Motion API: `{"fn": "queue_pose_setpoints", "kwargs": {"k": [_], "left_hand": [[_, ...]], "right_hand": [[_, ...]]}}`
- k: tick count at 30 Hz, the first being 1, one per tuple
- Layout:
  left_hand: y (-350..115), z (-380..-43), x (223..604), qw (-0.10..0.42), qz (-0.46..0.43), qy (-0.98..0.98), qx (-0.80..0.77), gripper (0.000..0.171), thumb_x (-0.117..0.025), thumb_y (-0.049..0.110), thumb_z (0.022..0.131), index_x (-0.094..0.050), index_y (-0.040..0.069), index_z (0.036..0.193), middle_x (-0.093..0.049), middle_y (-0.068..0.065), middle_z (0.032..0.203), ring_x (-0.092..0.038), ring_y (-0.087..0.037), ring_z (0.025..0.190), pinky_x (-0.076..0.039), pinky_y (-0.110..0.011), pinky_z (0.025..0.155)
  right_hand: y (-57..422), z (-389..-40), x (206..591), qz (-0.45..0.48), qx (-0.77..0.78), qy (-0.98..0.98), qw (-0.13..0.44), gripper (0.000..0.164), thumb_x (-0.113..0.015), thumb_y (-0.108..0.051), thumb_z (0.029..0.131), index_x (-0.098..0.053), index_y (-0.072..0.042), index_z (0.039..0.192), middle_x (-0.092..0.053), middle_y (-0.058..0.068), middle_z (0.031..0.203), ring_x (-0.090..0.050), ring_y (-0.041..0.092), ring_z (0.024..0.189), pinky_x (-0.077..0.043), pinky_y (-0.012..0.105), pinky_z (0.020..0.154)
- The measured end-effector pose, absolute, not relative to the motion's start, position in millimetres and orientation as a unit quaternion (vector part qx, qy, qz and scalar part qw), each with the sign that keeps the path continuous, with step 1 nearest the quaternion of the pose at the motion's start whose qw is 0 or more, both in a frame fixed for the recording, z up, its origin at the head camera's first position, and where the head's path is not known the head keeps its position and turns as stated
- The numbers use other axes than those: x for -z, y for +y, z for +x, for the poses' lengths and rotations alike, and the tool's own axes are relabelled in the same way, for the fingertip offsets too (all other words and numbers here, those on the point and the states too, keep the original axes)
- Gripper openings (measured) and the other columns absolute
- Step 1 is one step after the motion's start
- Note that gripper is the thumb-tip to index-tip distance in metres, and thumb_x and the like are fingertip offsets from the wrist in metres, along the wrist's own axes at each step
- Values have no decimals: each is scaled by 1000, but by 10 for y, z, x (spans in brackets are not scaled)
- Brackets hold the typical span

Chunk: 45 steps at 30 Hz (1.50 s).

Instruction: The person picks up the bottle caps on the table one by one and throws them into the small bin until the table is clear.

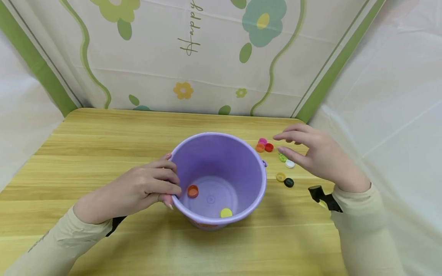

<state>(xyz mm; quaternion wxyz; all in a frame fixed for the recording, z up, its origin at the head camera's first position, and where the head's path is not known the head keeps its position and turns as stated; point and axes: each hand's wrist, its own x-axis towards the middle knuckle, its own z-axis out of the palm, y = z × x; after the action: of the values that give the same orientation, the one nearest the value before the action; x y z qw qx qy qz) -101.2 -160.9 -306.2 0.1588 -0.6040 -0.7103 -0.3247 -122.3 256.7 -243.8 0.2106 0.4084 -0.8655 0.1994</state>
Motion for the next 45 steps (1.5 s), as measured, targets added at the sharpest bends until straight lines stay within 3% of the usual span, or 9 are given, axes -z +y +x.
{"fn": "queue_pose_setpoints", "kwargs": {"k": [4, 8, 17, 25, 32, 37, 45], "left_hand": [[-1619, -1000, 3057, 139, -594, -723, 324, 21, -70, 31, 88, -74, 15, 100, -65, 4, 101, -55, -22, 106, -29, -50, 116], [-1625, -981, 3048, 126, -582, -735, 324, 23, -66, 35, 91, -75, 15, 99, -66, 4, 101, -55, -22, 107, -28, -50, 117], [-1610, -977, 3057, 144, -587, -726, 328, 26, -58, 37, 96, -74, 16, 98, -66, 4, 100, -55, -22, 105, -27, -49, 117], [-1601, -994, 3070, 155, -595, -717, 330, 24, -60, 36, 95, -74, 16, 99, -66, 4, 100, -55, -22, 104, -27, -48, 117], [-1580, -1014, 3072, 170, -602, -706, 331, 23, -61, 34, 95, -73, 15, 99, -66, 4, 99, -55, -22, 102, -27, -47, 117], [-1581, -1000, 3064, 155, -594, -719, 327, 26, -59, 37, 96, -74, 15, 98, -66, 4, 99, -55, -22, 103, -27, -48, 117], [-1579, -989, 3047, 142, -586, -728, 325, 28, -58, 38, 96, -74, 16, 98, -66, 5, 99, -55, -21, 104, -27, -49, 117]], "right_hand": [[2727, -1269, 2523, 374, -187, -889, 187, 37, -82, 1, 76, -73, -8, 111, -68, -1, 103, -61, 12, 85, -49, 16, 68], [2859, -1315, 2650, 340, -175, -912, 148, 31, -79, -5, 82, -73, -11, 112, -68, -2, 101, -63, 13, 84, -53, 25, 63], [3048, -1496, 3047, 269, -145, -952, 12, 27, -75, -13, 90, -72, -7, 115, -68, 1, 98, -64, 18, 84, -57, 40, 73], [3158, -1608, 3407, 236, -134, -960, -64, 32, -76, -17, 88, -71, -5, 117, -70, 8, 106, -65, 23, 90, -56, 41, 76], [3203, -1679, 3663, 233, -138, -958, -93, 32, -78, -16, 85, -71, -2, 114, -69, 7, 98, -65, 27, 91, -55, 46, 80], [3217, -1717, 3791, 238, -143, -955, -105, 31, -81, -15, 84, -72, -4, 111, -70, 4, 99, -64, 22, 88, -55, 42, 80], [3158, -1736, 3922, 240, -126, -960, -74, 19, -80, -7, 83, -76, -8, 101, -67, 0, 94, -61, 17, 85, -56, 40, 79]]}}
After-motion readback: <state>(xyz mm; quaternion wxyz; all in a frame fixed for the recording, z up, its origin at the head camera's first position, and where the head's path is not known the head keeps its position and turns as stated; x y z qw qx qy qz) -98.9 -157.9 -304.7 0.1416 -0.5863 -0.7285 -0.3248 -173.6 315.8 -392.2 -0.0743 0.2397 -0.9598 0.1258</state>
